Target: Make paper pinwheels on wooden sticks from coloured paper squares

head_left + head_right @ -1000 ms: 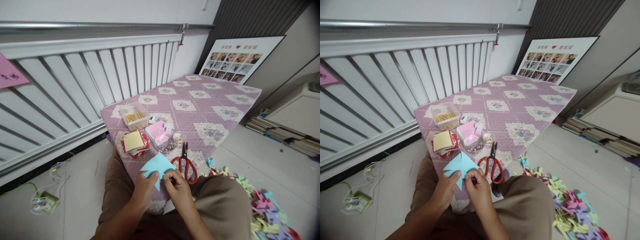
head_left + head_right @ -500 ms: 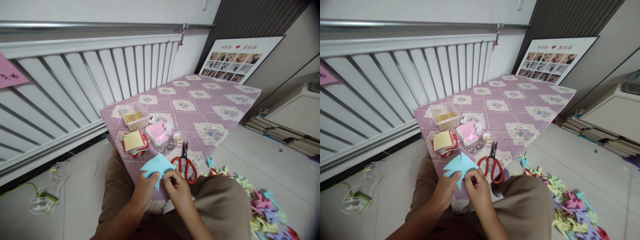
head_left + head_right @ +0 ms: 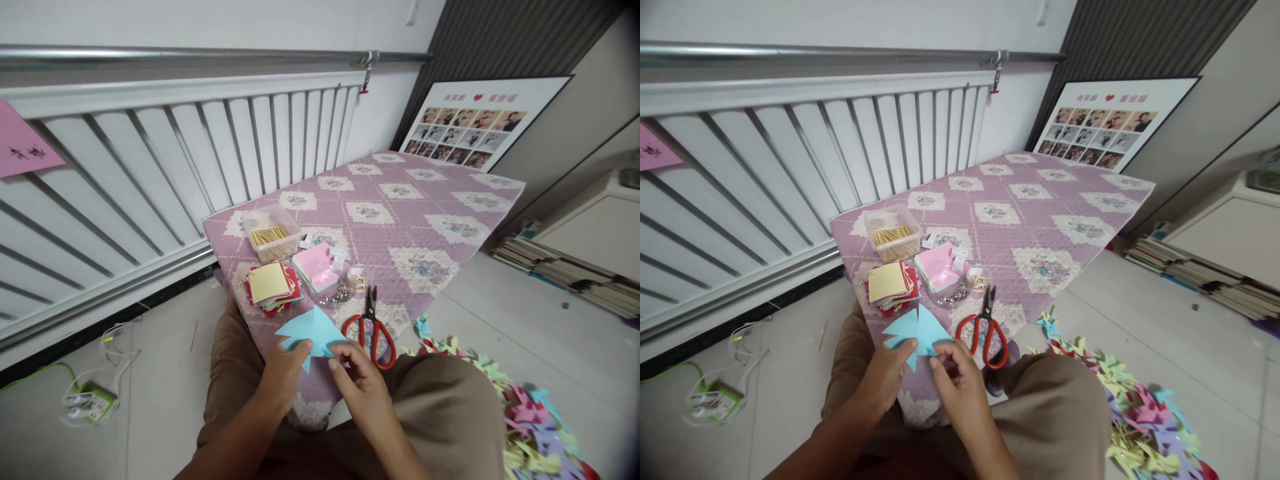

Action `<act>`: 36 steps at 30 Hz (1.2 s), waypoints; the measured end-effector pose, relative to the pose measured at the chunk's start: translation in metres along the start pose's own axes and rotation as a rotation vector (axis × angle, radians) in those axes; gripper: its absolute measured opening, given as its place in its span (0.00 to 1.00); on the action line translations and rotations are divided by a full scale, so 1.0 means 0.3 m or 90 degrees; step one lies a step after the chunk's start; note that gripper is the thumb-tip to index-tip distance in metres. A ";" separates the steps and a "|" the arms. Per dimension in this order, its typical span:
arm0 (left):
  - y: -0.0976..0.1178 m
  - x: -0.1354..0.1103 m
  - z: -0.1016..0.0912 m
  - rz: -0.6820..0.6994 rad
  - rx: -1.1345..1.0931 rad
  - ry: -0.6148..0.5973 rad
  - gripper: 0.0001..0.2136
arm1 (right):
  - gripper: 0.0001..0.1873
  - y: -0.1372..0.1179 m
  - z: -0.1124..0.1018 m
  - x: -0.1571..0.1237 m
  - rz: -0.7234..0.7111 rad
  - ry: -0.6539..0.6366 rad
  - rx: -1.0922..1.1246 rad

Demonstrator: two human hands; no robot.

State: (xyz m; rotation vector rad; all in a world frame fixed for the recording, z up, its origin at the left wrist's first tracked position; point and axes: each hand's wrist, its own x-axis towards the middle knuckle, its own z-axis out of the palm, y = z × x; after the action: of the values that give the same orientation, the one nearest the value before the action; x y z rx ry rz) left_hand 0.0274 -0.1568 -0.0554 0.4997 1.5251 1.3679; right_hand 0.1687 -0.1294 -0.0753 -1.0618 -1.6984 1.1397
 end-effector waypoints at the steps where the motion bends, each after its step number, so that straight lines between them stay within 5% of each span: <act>1: 0.017 0.001 -0.011 0.000 0.032 -0.002 0.09 | 0.08 0.006 -0.017 0.000 0.005 0.006 0.008; 6: 0.062 0.023 -0.061 -0.002 0.024 -0.087 0.07 | 0.11 0.033 -0.113 0.022 0.036 0.018 0.022; 11: 0.080 0.056 -0.087 -0.034 -0.064 -0.250 0.07 | 0.14 -0.027 -0.168 0.048 -0.042 -0.140 -0.049; 17: 0.123 0.069 -0.108 -0.018 0.059 -0.372 0.04 | 0.16 -0.128 -0.171 0.058 -0.102 -0.287 -0.144; 24: 0.155 0.070 -0.114 0.030 0.138 -0.380 0.02 | 0.09 -0.168 -0.164 0.083 -0.168 -0.349 -0.168; 36: 0.166 0.039 -0.087 0.170 0.334 -0.318 0.03 | 0.10 -0.165 -0.095 0.073 -0.108 -0.209 -0.178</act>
State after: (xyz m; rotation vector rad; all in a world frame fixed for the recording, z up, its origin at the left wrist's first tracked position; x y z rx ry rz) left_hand -0.0146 -0.1465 -0.0177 1.3059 1.4117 0.9151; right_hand 0.1783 -0.1132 -0.0171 -0.9065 -2.2139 1.0279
